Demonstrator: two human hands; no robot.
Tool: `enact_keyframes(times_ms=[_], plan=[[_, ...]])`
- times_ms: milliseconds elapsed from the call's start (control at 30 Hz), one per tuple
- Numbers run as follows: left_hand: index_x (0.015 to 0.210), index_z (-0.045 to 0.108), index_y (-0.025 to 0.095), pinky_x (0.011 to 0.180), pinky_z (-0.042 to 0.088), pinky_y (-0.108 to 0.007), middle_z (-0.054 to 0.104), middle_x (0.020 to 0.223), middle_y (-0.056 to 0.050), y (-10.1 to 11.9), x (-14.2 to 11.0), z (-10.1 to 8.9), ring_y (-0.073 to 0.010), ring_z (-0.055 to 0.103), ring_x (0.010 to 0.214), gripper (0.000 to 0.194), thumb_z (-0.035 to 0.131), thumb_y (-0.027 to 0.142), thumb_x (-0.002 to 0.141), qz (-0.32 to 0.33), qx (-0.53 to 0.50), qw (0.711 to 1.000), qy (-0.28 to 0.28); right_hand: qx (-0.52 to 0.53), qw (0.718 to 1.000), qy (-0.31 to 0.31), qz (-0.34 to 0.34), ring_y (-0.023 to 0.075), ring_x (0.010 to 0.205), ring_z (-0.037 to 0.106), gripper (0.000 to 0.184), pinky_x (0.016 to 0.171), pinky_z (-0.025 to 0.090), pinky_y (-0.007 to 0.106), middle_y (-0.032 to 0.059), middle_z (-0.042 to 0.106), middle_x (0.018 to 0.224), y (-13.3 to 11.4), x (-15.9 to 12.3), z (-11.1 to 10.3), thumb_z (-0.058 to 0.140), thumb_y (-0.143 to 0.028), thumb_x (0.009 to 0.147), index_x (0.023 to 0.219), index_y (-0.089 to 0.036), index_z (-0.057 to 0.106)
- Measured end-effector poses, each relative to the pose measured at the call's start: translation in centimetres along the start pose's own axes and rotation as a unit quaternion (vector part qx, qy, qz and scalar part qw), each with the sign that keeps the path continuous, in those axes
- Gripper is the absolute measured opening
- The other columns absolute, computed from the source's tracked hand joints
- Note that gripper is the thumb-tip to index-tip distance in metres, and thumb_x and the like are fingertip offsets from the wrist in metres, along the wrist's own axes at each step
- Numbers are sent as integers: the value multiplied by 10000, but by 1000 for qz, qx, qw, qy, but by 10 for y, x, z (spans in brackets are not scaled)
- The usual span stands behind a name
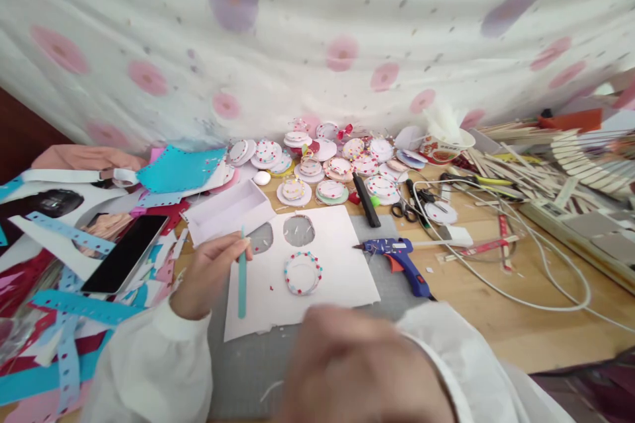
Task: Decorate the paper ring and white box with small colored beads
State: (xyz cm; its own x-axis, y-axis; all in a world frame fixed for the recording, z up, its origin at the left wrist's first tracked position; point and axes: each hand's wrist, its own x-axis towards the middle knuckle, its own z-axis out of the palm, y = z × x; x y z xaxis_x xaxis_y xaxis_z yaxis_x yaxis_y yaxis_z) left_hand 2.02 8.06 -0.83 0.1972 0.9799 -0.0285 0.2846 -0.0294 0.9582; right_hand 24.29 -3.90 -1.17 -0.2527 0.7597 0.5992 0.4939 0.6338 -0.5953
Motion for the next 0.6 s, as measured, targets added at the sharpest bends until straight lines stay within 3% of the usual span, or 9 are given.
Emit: enact_keyframes(times_ms=[67,100,133,200,233,300,433,600], plan=[[581,562,179,708,395,-274,558,656,-16,-7,5,15,-178,509,728,323,537,406,809,11,-11,1000,-21,-15,997,-18,69,162,852,597,242,737,509,307,46,627,941,16,-1,-21,407,-276,916,1103,-257,559],[584,566,177,704,394,-274,554,647,-15,-10,8,22,-173,505,717,326,526,399,820,14,-16,999,-38,-85,988,23,129,187,875,586,239,747,503,338,69,614,954,29,-5,-29,432,-246,899,1109,-231,545],[582,567,174,703,393,-275,548,637,-13,-12,10,29,-167,501,702,335,511,387,833,20,-17,998,-62,-176,968,54,173,223,901,571,252,769,493,386,95,598,969,45,-13,-36,473,-283,880,1112,-206,534],[584,576,167,708,392,-275,543,624,-6,-18,14,40,-154,499,676,338,493,357,851,33,-23,994,-104,-347,901,98,241,319,946,533,436,803,452,503,162,567,973,77,-34,-44,552,-453,812,1103,-130,525],[581,577,164,716,393,-275,542,622,-3,-21,16,44,-149,502,669,341,488,346,857,38,-28,992,-120,-409,867,92,269,351,946,524,528,798,441,527,186,562,955,92,-45,-46,568,-520,780,1092,-96,525],[574,576,162,731,395,-277,541,620,0,-27,18,49,-146,511,669,347,488,338,860,43,-37,989,-139,-466,826,65,311,364,918,529,602,782,441,527,203,560,950,114,-64,-45,565,-592,748,1059,-77,538],[562,568,159,735,394,-286,524,608,-6,-39,19,49,-152,506,667,358,484,339,860,43,-35,986,-155,-451,822,45,344,334,872,542,550,768,453,485,165,555,894,130,-78,-45,496,-621,764,972,-116,558],[554,572,152,715,387,-284,499,602,-2,-44,18,48,-142,490,647,347,498,309,854,47,-52,984,-164,-367,841,97,385,294,784,545,497,691,452,450,109,539,810,124,-73,-60,490,-640,742,897,-170,524]])
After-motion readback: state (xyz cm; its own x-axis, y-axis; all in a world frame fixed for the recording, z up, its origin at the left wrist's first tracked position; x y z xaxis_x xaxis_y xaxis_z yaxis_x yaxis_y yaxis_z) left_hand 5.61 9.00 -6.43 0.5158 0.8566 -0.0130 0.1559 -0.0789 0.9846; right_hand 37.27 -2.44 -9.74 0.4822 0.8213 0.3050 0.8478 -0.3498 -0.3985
